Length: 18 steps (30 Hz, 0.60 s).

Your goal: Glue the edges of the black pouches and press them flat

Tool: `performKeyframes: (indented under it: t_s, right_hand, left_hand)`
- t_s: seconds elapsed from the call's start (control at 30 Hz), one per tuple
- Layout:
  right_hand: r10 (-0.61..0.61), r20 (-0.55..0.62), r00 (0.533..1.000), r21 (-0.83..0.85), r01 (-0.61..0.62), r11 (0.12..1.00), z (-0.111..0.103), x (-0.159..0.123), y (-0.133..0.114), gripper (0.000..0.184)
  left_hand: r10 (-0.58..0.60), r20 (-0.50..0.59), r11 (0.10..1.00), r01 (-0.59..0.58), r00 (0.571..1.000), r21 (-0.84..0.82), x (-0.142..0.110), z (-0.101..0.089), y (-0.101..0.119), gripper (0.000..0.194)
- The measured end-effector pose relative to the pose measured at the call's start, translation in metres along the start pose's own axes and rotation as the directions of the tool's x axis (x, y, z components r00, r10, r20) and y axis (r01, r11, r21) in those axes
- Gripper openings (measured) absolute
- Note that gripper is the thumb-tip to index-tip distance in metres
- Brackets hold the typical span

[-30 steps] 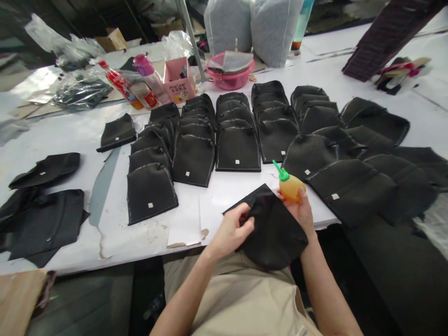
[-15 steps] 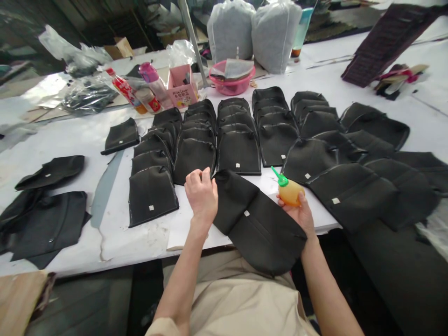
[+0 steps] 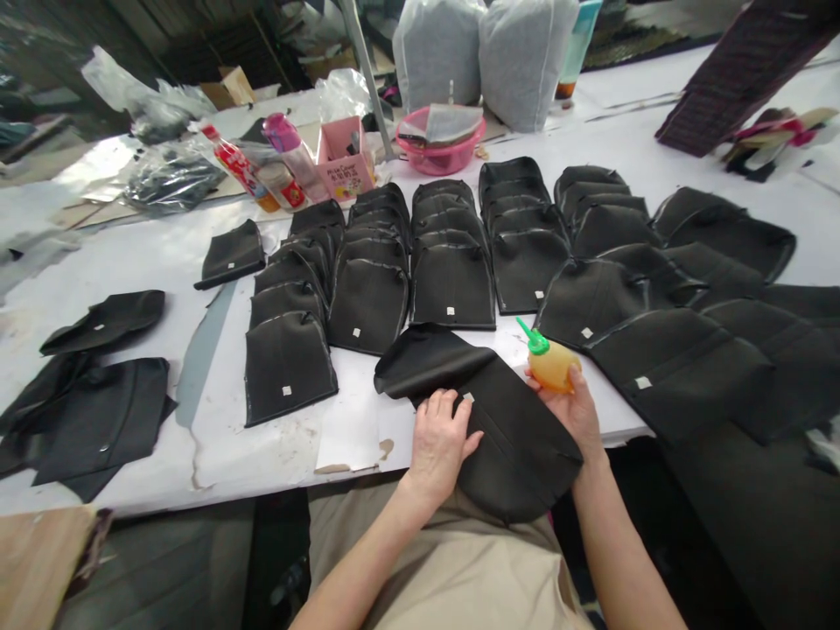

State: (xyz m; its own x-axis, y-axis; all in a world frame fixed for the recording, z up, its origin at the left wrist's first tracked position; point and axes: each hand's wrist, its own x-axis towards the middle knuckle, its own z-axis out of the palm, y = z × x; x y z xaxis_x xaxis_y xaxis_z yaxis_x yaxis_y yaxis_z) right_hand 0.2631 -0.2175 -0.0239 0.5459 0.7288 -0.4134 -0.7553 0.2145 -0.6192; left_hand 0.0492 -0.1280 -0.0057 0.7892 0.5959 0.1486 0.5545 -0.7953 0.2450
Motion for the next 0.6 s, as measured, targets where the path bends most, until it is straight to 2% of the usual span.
performKeyframes:
  t_s: [0.07,0.1,0.23,0.33,0.5,0.6]
  right_hand:
    - [0.007,-0.002,1.0,0.004,-0.007,1.0,0.0,-0.001,-0.001,0.058]
    - [0.003,-0.003,1.0,0.005,-0.003,1.0,0.0,-0.001,-0.001,0.058]
    - [-0.007,-0.019,1.0,0.02,0.007,1.0,0.0,0.0,-0.001,0.062]
    - [-0.008,-0.029,1.0,0.033,0.009,0.999,0.0,0.001,0.0,0.064]
    - [-0.012,0.002,1.0,0.02,0.012,1.0,-0.001,0.001,0.0,0.06]
    - [-0.048,0.008,0.999,0.018,0.047,0.999,-0.004,0.002,0.0,0.058]
  left_hand:
    - [-0.006,-0.018,1.0,0.006,1.0,-0.002,0.005,0.001,-0.004,0.061]
    - [-0.012,-0.028,1.0,0.012,1.0,-0.002,0.007,0.003,-0.005,0.058]
    - [-0.04,-0.045,0.999,0.04,0.998,0.008,0.022,0.009,-0.009,0.015]
    - [-0.062,-0.036,0.996,0.064,0.997,0.065,0.033,0.012,-0.009,0.002]
    - [-0.05,-0.019,0.985,0.052,0.999,0.164,0.045,0.017,-0.01,0.014]
    - [-0.033,-0.081,0.996,0.039,0.996,0.079,0.044,0.014,-0.013,0.017]
